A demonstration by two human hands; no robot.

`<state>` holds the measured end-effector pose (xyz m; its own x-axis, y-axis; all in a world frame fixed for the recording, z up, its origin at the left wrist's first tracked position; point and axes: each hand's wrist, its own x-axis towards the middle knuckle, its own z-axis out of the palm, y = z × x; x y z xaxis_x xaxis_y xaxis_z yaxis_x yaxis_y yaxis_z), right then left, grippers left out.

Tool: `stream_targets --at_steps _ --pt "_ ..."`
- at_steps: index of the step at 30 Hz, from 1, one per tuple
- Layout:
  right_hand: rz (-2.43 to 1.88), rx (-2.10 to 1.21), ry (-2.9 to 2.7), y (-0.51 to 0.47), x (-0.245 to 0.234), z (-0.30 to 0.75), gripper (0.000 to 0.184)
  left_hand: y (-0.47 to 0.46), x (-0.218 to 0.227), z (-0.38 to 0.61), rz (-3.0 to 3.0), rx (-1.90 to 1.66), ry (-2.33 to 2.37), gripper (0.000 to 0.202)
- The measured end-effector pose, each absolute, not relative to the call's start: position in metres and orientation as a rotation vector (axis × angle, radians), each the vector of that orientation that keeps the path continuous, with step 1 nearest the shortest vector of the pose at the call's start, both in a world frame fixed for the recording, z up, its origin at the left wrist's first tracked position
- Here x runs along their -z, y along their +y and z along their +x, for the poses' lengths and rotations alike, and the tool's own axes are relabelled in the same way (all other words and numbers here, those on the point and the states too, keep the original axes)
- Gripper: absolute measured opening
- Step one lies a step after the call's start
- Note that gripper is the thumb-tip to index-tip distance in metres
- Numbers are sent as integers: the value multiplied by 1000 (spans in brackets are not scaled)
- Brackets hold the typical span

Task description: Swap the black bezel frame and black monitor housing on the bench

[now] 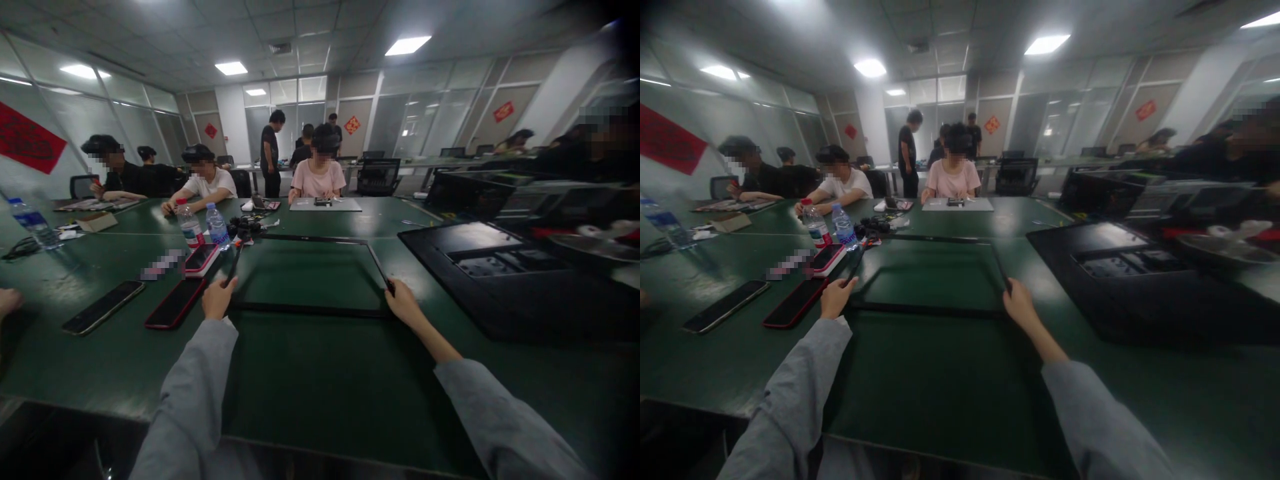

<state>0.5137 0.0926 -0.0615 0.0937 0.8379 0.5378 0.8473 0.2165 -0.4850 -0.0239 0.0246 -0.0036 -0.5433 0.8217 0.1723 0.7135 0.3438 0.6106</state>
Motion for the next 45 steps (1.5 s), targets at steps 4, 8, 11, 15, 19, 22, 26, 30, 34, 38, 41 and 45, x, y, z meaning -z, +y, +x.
stream_targets --at_steps 4,8,11,15,19,22,26,30,34,38,41,45 --pt "-1534 -75 -1676 91 61 514 42 24 1 -21 1331 -1057 2448 53" --pt "-1551 -109 -1701 90 59 512 40 22 -1 -19 1246 -1132 2470 51" --pt "-1621 -93 -1731 93 56 509 37 21 -1 -19 1222 -1211 2464 51" --pt "-1708 -23 -1725 98 53 503 35 18 3 -19 1234 -1255 2446 46" --pt "-1754 15 -1751 101 52 502 32 14 6 -18 1300 -1230 2457 37" --pt "-1780 19 -1770 104 54 505 36 14 7 -18 1359 -1159 2514 41" --pt "-1774 37 -1781 107 60 508 38 16 8 -19 1424 -1025 2620 46" --pt "-1760 62 -1782 109 62 510 37 18 12 -19 1480 -948 2634 40" --pt "-1750 48 -1798 109 63 512 40 17 12 -17 1525 -889 2630 36" --pt "-1766 24 -1799 110 63 513 42 18 10 -16 1549 -828 2636 40" --pt "-1763 9 -1788 109 63 512 42 18 10 -16 1583 -801 2628 40" --pt "-1787 28 -1755 109 63 510 45 19 11 -17 1613 -771 2630 39"
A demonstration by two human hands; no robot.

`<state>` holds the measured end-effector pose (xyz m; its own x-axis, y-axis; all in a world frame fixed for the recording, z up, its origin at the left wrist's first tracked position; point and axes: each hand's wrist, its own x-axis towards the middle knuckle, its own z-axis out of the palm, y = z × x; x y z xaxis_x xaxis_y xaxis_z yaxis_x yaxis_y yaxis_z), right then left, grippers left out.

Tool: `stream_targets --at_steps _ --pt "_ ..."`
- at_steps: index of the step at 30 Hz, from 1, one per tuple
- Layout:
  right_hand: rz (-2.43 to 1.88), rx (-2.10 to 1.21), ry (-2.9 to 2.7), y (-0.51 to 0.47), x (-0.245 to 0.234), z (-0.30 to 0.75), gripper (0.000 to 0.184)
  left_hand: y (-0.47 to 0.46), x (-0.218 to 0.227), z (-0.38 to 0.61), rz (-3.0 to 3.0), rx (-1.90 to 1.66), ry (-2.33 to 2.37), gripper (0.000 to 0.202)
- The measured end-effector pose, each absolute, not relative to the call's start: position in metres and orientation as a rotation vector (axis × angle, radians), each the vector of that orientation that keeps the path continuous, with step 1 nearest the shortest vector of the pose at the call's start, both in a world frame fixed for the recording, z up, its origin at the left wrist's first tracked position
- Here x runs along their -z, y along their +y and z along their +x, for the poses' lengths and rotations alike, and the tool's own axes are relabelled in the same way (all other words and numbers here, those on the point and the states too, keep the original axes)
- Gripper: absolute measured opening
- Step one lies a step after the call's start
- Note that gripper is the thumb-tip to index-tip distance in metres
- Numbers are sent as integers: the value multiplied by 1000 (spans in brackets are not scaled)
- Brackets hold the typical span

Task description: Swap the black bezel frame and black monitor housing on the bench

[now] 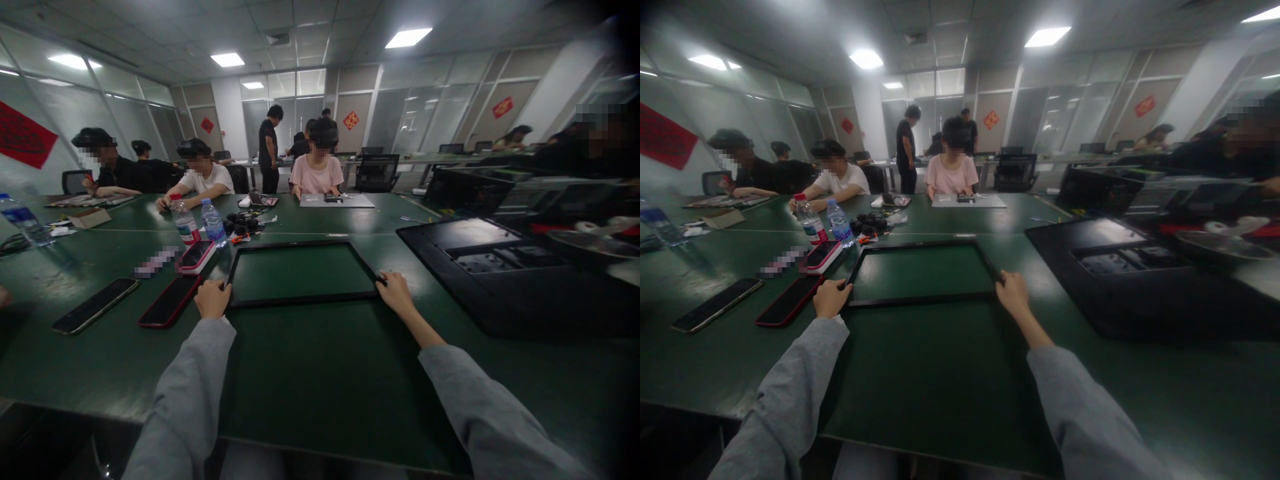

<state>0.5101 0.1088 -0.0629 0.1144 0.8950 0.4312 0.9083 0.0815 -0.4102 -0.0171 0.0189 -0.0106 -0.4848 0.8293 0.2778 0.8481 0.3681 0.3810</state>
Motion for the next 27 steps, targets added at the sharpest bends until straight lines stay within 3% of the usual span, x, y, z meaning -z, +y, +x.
stream_targets --at_steps 16,27 --pt "-1748 78 -1738 108 64 510 37 15 13 -15 -1573 761 -2545 39" --pt "-1599 25 -1607 108 58 509 41 17 5 -7 -1636 797 -2429 34"
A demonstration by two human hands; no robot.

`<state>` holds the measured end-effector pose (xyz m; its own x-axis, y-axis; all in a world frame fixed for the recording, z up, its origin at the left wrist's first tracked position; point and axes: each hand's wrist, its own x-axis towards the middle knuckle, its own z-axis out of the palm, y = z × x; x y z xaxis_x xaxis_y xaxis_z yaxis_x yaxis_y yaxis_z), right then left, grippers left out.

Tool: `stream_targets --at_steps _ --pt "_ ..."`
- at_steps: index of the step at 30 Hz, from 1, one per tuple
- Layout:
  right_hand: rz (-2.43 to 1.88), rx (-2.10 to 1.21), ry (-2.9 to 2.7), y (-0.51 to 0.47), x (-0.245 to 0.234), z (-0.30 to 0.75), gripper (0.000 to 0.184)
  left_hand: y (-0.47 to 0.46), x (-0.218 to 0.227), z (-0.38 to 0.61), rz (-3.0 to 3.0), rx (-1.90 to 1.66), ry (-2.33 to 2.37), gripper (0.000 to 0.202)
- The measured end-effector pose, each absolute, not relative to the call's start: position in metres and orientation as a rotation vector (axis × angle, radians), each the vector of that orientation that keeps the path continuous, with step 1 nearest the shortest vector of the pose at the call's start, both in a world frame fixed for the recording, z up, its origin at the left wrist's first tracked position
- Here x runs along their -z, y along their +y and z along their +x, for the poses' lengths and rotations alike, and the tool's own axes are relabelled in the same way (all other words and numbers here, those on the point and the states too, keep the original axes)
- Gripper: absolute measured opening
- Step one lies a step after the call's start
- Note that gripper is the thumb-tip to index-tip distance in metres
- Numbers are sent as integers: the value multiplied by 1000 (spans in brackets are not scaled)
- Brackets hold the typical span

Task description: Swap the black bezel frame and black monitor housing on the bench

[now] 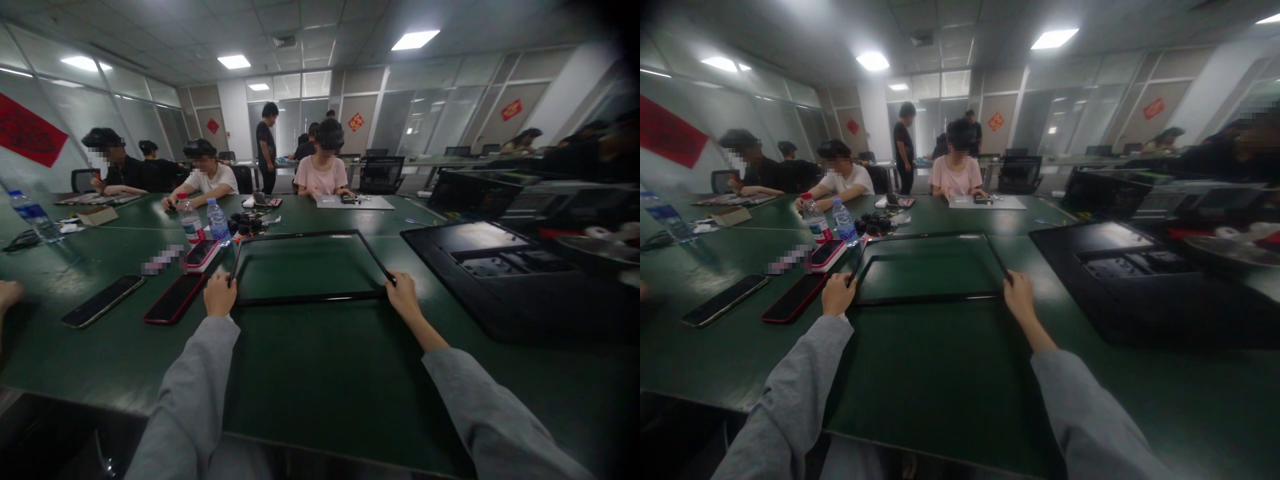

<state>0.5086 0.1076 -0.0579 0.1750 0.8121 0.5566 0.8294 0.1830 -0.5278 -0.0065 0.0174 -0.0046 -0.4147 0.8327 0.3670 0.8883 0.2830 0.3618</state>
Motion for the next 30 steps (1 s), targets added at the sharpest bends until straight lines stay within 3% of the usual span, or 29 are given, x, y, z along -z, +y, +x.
stream_targets --at_steps 30 --pt "-1719 88 -1700 112 67 513 38 23 15 -13 -1656 644 -2456 36"
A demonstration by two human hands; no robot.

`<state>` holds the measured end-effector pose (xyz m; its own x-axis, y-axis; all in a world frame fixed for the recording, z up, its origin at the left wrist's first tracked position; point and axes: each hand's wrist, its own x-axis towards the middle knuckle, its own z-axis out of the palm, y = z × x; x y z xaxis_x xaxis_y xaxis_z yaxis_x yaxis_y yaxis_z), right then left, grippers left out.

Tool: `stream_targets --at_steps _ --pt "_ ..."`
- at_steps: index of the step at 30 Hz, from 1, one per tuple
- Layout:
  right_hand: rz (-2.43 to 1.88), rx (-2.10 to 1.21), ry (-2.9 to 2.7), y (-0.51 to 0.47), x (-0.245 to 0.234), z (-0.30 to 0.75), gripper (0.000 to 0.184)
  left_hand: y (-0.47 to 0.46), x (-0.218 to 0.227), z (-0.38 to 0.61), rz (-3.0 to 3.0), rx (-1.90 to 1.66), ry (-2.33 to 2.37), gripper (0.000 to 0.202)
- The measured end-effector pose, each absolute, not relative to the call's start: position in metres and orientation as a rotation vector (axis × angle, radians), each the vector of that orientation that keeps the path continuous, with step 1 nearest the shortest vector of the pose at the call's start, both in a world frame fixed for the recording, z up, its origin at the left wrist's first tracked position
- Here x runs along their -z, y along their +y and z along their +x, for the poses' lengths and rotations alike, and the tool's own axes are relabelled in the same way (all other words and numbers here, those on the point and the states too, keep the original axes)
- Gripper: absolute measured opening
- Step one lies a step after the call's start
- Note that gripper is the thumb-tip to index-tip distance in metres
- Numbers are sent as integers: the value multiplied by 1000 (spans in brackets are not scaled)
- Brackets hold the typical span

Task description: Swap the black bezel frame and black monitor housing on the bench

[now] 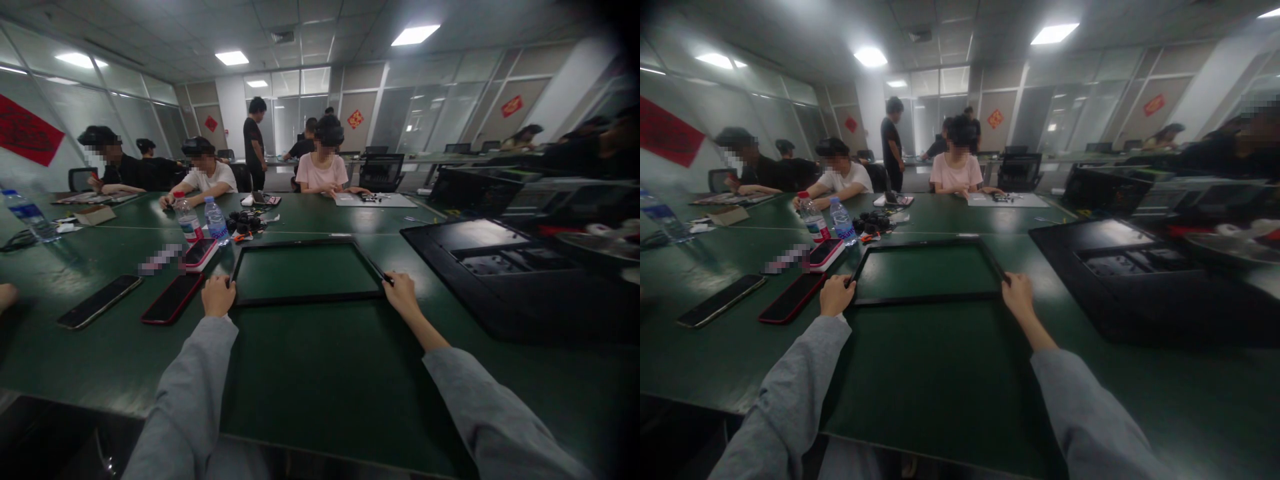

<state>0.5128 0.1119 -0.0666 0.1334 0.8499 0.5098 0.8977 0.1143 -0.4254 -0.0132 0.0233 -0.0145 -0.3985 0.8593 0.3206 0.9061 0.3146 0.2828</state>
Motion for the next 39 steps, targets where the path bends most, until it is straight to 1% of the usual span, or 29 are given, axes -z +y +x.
stream_targets --at_steps 12,21,32,39 --pt "-1771 146 -1744 108 67 511 37 21 12 -11 -1630 604 -2451 37" --pt "-1809 77 -1748 105 66 511 42 20 10 -10 -1627 580 -2478 41" --pt "-1748 96 -1729 105 66 511 36 17 8 -6 -1603 655 -2480 38" --pt "-1755 101 -1728 106 67 511 39 17 8 -6 -1593 666 -2482 35"
